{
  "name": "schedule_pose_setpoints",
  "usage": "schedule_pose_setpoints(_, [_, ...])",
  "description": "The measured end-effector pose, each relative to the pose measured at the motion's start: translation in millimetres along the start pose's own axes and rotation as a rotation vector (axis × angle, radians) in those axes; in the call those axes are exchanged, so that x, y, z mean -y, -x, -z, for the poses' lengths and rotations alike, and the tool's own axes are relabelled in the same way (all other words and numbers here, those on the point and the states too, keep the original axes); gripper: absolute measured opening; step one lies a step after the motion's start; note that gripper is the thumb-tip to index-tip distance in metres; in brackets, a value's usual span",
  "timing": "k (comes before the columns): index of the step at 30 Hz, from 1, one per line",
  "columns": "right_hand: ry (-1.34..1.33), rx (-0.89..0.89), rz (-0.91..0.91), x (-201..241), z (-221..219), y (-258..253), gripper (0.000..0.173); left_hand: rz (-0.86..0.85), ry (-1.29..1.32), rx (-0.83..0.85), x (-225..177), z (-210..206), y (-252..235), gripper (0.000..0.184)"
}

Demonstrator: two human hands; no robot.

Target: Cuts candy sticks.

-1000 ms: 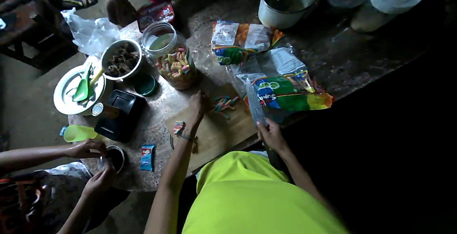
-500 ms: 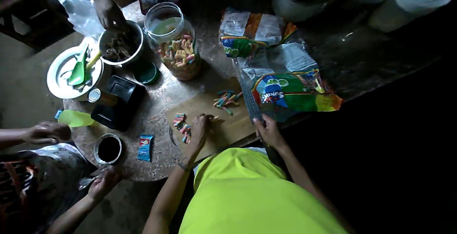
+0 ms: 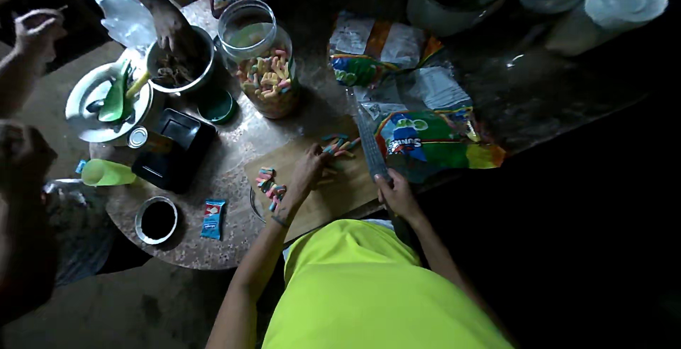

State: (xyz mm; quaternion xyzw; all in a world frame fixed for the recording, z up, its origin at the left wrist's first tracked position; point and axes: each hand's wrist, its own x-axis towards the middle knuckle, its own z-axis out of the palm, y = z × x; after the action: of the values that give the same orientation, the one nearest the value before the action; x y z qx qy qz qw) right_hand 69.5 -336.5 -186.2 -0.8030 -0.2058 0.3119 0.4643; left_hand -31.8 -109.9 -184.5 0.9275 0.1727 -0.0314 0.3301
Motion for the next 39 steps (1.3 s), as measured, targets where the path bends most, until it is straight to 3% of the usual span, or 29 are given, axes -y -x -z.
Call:
schedule_pose_setpoints(6, [0.205,0.146,-0.011,24,7,-18,0.054,0.194,-0.047,0.042,14,0,14,0.021])
schedule_pose_setpoints(9, [0.390,0.153,0.195,39,-3,-37,0.058,0.211,0.008,0.052,11,2,30,0.022])
schedule_pose_setpoints(11, [0.475,0.095,0.349,40,-17,-53,0.050,0.209,0.038,0.071,9,0,38,0.034])
schedule_pose_setpoints(13, [0.518,0.091,0.333,44,-29,-68,0.036,0.220,0.065,0.079,7,-4,42,0.042])
schedule_pose_setpoints(16, [0.533,0.089,0.282,40,-43,-79,0.033,0.229,0.086,0.030,11,-16,46,0.037])
schedule_pose_setpoints(21, [0.541,0.055,0.344,39,-49,-80,0.027,0.263,0.164,-0.048,6,-25,60,0.035])
schedule_pose_setpoints(25, [0.519,-0.087,0.605,28,-59,-82,0.018,0.307,0.244,-0.147,2,-28,69,0.043])
schedule_pose_setpoints(28, [0.378,-0.074,0.710,23,-77,-75,0.014,0.380,0.291,-0.191,-1,-27,78,0.048])
schedule_pose_setpoints(31, [0.410,0.005,0.744,12,-92,-76,0.012,0.402,0.310,-0.256,2,-32,81,0.051])
schedule_pose_setpoints(34, [0.501,0.130,0.723,14,-95,-72,0.011,0.294,0.273,-0.355,10,-40,83,0.055])
schedule_pose_setpoints(37, [0.632,0.339,0.532,27,-83,-58,0.018,0.239,0.254,-0.352,12,-41,77,0.037])
schedule_pose_setpoints(39, [0.669,0.385,0.459,33,-80,-61,0.027,0.230,0.234,-0.355,14,-43,74,0.028])
